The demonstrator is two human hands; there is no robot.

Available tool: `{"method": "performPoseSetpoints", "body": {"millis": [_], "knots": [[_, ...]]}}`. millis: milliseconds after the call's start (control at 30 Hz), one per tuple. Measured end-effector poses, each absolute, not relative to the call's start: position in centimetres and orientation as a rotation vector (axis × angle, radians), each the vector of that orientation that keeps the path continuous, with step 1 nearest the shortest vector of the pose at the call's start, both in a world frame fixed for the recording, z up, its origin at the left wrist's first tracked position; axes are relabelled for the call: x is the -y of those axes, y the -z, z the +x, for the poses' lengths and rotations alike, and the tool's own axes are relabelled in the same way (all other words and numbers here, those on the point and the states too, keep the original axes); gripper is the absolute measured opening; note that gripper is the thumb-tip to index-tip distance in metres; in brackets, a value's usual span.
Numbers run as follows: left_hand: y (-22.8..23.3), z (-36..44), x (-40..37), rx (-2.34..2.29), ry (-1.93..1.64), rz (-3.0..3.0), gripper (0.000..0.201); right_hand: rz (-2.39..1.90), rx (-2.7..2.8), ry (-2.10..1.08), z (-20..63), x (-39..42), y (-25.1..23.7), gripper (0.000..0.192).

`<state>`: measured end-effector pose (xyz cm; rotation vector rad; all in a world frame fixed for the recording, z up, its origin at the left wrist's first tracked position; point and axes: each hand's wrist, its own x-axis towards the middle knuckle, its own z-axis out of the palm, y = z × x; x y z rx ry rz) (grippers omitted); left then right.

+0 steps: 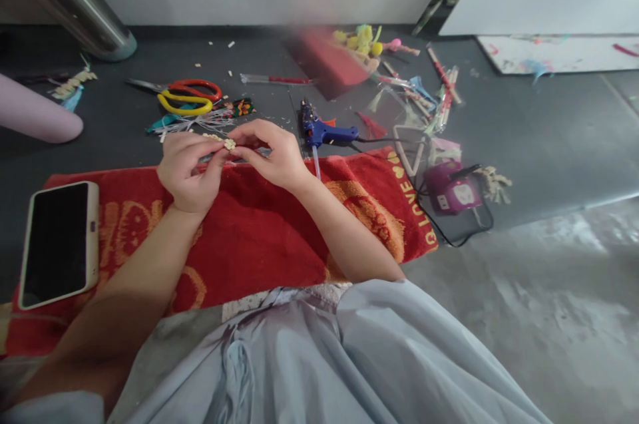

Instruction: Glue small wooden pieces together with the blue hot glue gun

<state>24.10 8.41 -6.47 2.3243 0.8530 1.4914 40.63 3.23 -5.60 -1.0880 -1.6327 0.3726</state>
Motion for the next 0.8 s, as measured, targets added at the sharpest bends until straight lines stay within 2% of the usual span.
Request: {"method": "performPoseSetpoints", "body": {"millis": [200,500,800], "knots": [[6.62,24.01,-8.48,-0.837,-1.523,2.294,0.020,-1.011,1.604,-0.415,40.63,-3.38,5.70,0.028],[6.44,23.96,-8.51,-0.780,-1.490,2.330,0.016,-1.090,1.598,-0.410,40.81,-3.19,5.33,0.034],[6.60,24.08,-8.57,-0.840,-1.534,2.352,0.023,-1.073,1.647,-0.341,40.95,-3.29,5.38,0.033]]}}
